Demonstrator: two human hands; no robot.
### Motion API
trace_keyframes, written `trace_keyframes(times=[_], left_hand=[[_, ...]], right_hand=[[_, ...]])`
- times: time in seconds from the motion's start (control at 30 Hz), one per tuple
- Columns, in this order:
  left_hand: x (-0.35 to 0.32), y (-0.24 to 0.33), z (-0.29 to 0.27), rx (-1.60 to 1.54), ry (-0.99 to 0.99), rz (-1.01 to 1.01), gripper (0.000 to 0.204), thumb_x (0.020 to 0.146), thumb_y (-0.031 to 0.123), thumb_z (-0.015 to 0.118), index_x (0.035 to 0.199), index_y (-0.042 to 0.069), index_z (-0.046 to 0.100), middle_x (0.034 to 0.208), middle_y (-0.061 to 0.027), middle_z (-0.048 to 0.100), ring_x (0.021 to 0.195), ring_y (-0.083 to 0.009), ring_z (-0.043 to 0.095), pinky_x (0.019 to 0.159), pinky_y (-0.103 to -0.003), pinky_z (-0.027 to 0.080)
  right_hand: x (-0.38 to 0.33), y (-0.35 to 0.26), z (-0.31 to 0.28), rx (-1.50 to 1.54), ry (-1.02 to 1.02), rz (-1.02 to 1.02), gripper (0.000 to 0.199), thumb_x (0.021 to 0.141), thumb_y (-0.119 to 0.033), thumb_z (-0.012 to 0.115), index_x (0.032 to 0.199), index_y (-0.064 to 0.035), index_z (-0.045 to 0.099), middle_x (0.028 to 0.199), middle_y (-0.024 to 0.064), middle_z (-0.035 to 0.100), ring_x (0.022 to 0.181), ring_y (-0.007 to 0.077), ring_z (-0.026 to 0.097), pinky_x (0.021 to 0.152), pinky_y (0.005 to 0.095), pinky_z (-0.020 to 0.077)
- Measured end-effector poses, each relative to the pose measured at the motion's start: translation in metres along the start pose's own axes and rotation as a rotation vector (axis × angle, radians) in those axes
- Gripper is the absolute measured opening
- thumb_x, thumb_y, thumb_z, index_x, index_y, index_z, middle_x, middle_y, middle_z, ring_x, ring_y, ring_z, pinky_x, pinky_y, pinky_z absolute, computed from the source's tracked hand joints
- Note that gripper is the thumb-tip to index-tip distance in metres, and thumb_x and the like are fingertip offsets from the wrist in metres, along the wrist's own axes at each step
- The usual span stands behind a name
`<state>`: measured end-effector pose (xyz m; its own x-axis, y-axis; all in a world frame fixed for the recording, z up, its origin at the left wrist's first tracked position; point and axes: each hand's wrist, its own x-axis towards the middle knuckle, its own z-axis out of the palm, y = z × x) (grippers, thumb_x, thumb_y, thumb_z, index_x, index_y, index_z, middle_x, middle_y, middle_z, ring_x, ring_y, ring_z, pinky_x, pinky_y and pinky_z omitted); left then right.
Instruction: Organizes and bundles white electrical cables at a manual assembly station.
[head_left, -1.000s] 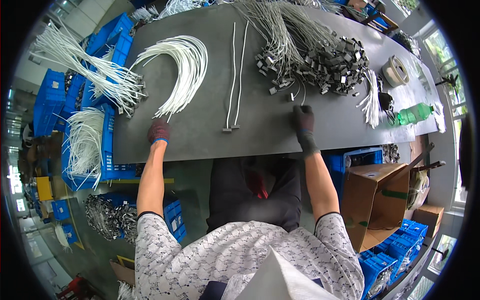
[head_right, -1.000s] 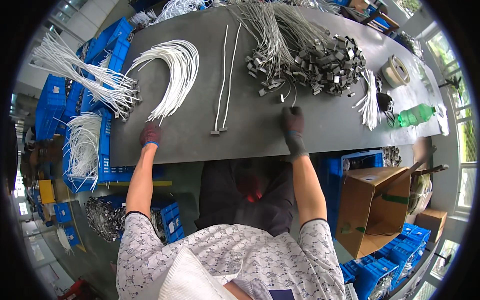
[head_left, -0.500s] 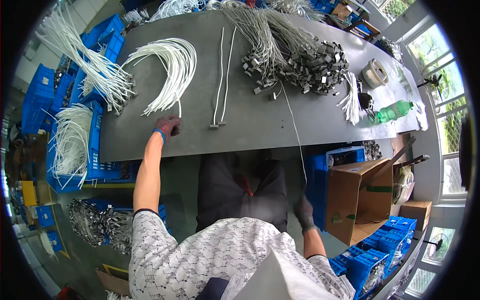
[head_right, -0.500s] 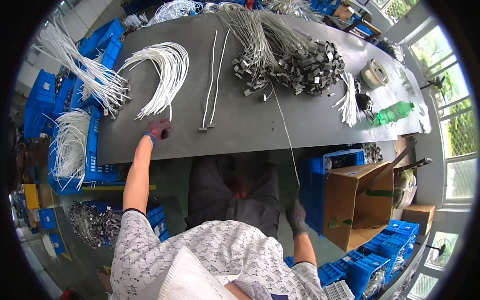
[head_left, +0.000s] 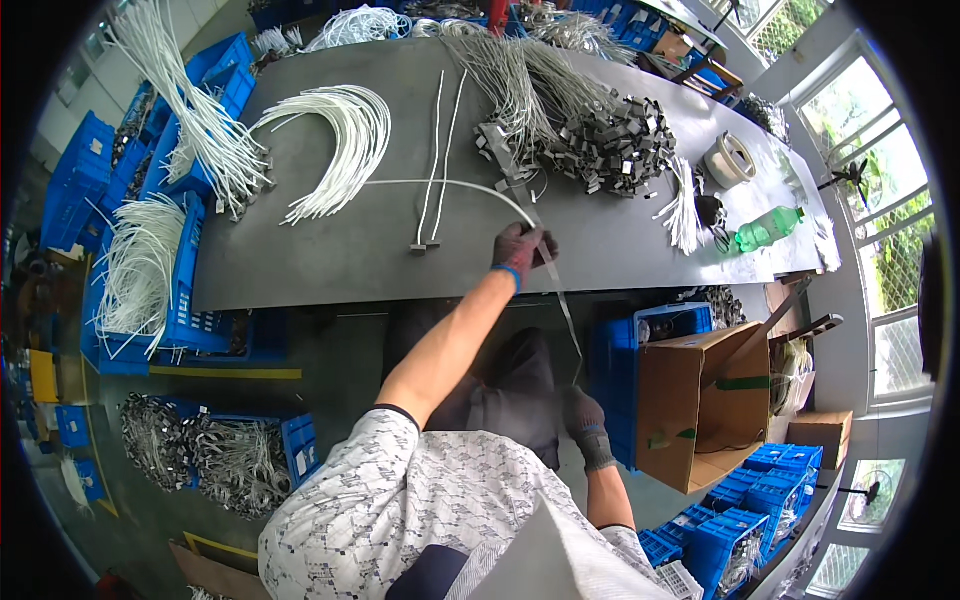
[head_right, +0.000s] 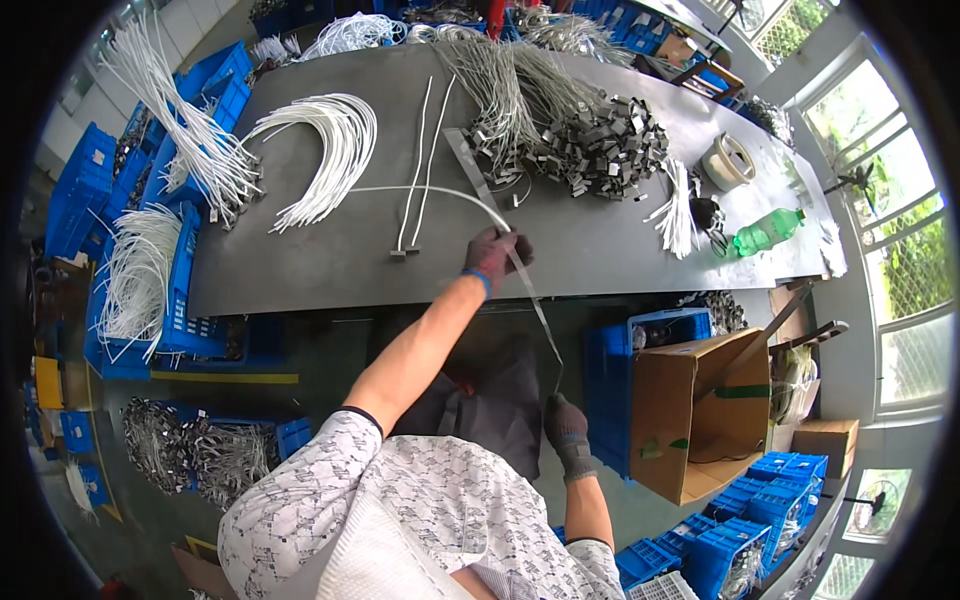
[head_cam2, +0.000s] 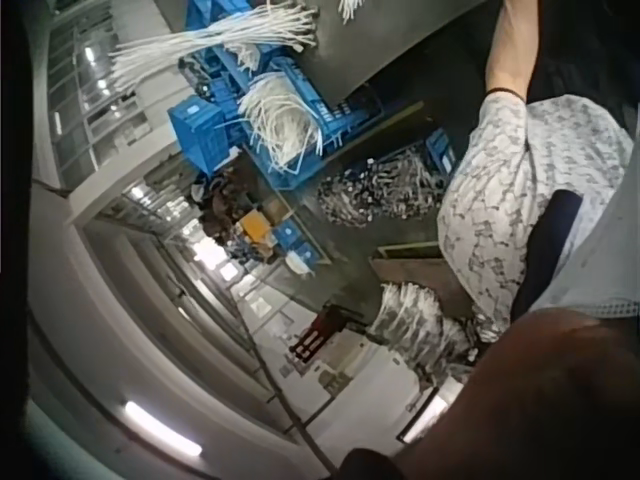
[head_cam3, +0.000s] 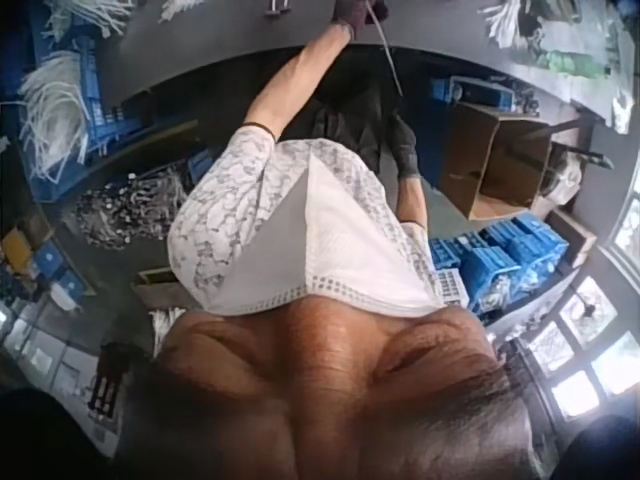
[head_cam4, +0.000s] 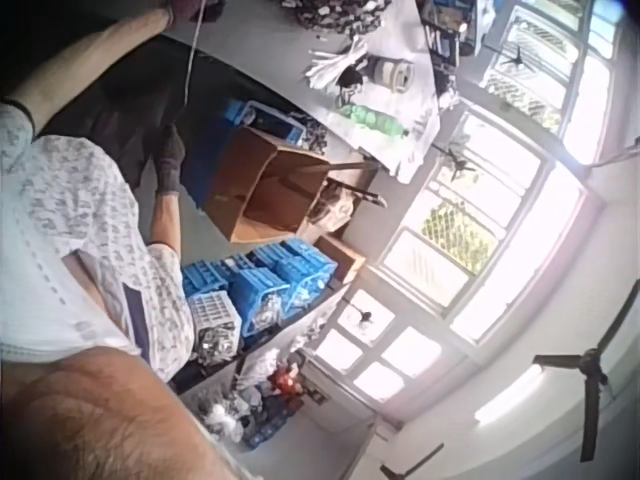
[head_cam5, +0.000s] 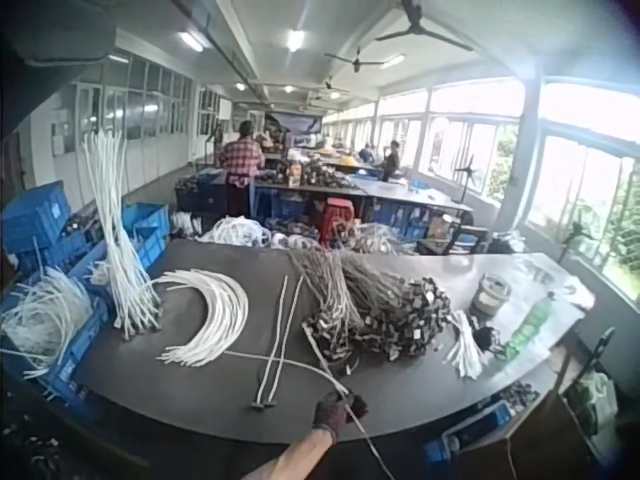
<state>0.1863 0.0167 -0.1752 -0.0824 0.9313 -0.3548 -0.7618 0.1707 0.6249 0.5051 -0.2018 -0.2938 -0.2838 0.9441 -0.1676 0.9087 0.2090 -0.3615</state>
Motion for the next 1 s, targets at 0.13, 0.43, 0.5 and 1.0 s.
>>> trace_keyframes(times=[0.13, 0.43, 0.5, 1.0], left_hand=[[0.032, 0.015, 0.008, 0.158, 0.262, 0.465, 0.015, 0.094, 0.009, 0.064, 0.108, 0.002, 0.064, 0.080, -0.0083, 0.069, 0.070, -0.0179, 0.068, 0.067, -0.034, 0.060], [0.038, 0.073, -0.001, -0.001, 0.242, 0.633, 0.014, 0.098, 0.013, 0.063, 0.108, 0.004, 0.064, 0.089, -0.0080, 0.072, 0.076, -0.0192, 0.071, 0.066, -0.033, 0.059], [0.041, 0.068, -0.007, -0.091, 0.212, 0.558, 0.015, 0.098, 0.012, 0.062, 0.110, 0.004, 0.063, 0.091, -0.0094, 0.072, 0.076, -0.0212, 0.071, 0.065, -0.035, 0.060], [0.020, 0.067, 0.002, -0.102, 0.234, 0.607, 0.009, 0.098, 0.011, 0.063, 0.103, 0.004, 0.063, 0.088, -0.0103, 0.070, 0.075, -0.0204, 0.070, 0.070, -0.036, 0.063]], right_hand=[[0.007, -0.033, -0.048, -0.136, -0.178, 0.139, 0.025, 0.097, -0.025, 0.049, 0.098, -0.0061, 0.066, 0.090, 0.0237, 0.070, 0.089, 0.0439, 0.067, 0.072, 0.0525, 0.0532], [-0.044, 0.022, 0.001, -0.158, -0.308, 0.245, 0.026, 0.094, -0.025, 0.050, 0.094, -0.0059, 0.068, 0.091, 0.0244, 0.070, 0.089, 0.0443, 0.068, 0.073, 0.0522, 0.0541], [-0.041, 0.017, 0.001, -0.125, -0.260, 0.237, 0.026, 0.095, -0.025, 0.050, 0.094, -0.0058, 0.067, 0.090, 0.0246, 0.069, 0.088, 0.0447, 0.068, 0.073, 0.0526, 0.0539], [-0.051, 0.022, 0.005, -0.218, -0.368, 0.201, 0.029, 0.095, -0.023, 0.047, 0.090, -0.0019, 0.067, 0.092, 0.0235, 0.071, 0.091, 0.0442, 0.069, 0.077, 0.0511, 0.0554]])
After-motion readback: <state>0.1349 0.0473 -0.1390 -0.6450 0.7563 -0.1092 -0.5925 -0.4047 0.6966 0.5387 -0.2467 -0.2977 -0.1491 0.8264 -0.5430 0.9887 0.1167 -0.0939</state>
